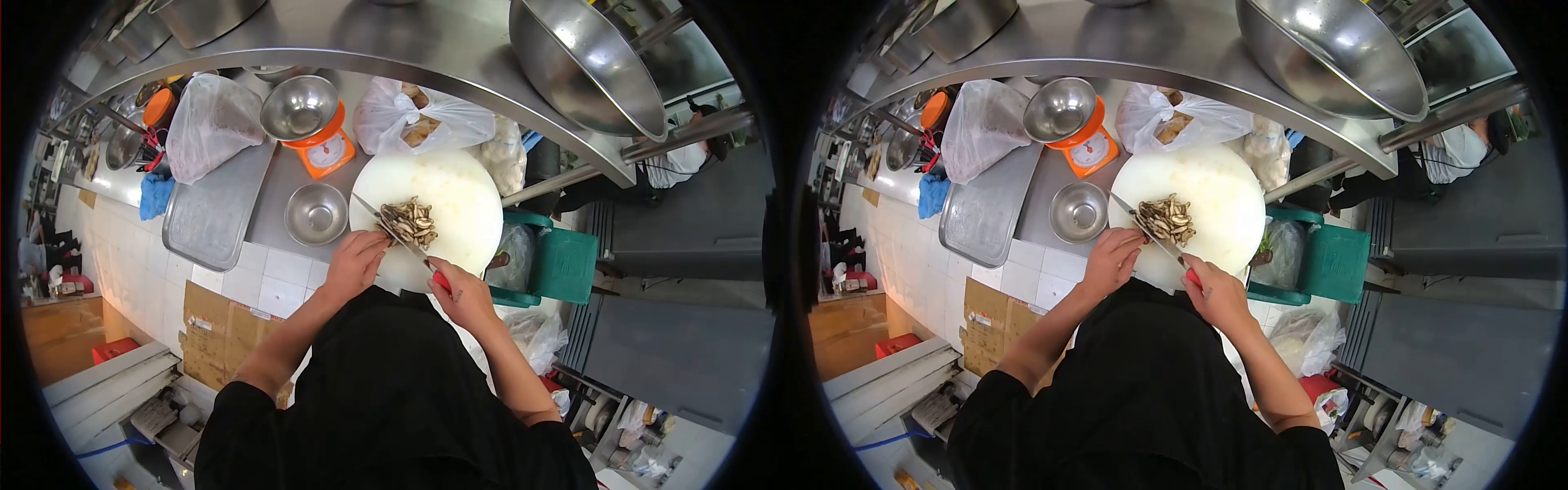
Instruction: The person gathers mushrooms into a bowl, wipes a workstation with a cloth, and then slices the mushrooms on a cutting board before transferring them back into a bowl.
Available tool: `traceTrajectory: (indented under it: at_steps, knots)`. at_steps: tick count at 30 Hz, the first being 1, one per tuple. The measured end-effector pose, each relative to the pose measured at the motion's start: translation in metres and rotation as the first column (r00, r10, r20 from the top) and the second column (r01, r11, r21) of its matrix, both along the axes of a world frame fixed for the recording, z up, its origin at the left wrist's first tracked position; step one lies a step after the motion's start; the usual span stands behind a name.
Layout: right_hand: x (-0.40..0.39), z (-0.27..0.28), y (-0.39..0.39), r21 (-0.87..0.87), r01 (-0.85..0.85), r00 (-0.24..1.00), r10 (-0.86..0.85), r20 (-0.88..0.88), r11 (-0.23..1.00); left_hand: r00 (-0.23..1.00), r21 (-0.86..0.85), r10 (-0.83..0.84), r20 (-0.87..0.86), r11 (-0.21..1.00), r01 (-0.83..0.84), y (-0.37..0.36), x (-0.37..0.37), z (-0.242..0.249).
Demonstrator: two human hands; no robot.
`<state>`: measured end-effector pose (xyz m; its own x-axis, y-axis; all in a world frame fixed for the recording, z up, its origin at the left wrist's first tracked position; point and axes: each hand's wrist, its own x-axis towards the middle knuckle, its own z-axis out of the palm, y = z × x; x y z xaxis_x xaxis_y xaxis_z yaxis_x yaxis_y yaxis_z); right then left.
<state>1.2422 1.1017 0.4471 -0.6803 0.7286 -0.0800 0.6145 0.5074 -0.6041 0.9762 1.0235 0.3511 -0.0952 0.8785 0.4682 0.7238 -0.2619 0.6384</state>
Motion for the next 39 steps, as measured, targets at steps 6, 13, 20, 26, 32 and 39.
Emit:
traceTrajectory:
  at_steps: [6, 13, 20, 26, 32, 39]
  knots:
    - [0.005, 0.006, -0.006, 0.041, 0.035, 0.999, -0.036, 0.022, 0.999, 0.994, -0.044, -0.053, -0.095, 0.998, 0.049, -0.009, 0.014, 0.044]
    - [0.025, 0.008, -0.007, 0.106, 0.039, 0.999, -0.040, 0.000, 0.994, 0.962, -0.211, -0.087, -0.260, 0.977, 0.031, 0.015, 0.017, 0.025]
    - [0.099, 0.037, -0.007, 0.017, 0.076, 0.996, -0.077, 0.046, 0.997, 0.944, -0.270, -0.127, -0.305, 0.962, 0.042, 0.023, 0.008, 0.009]
    - [0.163, 0.024, -0.014, -0.526, 0.269, 0.951, -0.309, 0.014, 0.807, 0.973, -0.175, -0.207, -0.103, 0.967, 0.187, 0.040, 0.002, 0.002]
    - [0.129, -0.075, -0.077, -0.934, 0.146, 0.698, -0.703, -0.136, 0.325, 0.974, -0.138, -0.219, 0.051, 0.965, 0.224, 0.085, 0.002, -0.009]
    - [-0.006, -0.089, -0.137, -0.926, 0.261, 0.416, -0.898, -0.147, 0.272, 0.910, -0.113, -0.408, -0.077, 0.910, 0.399, 0.113, 0.000, -0.011]
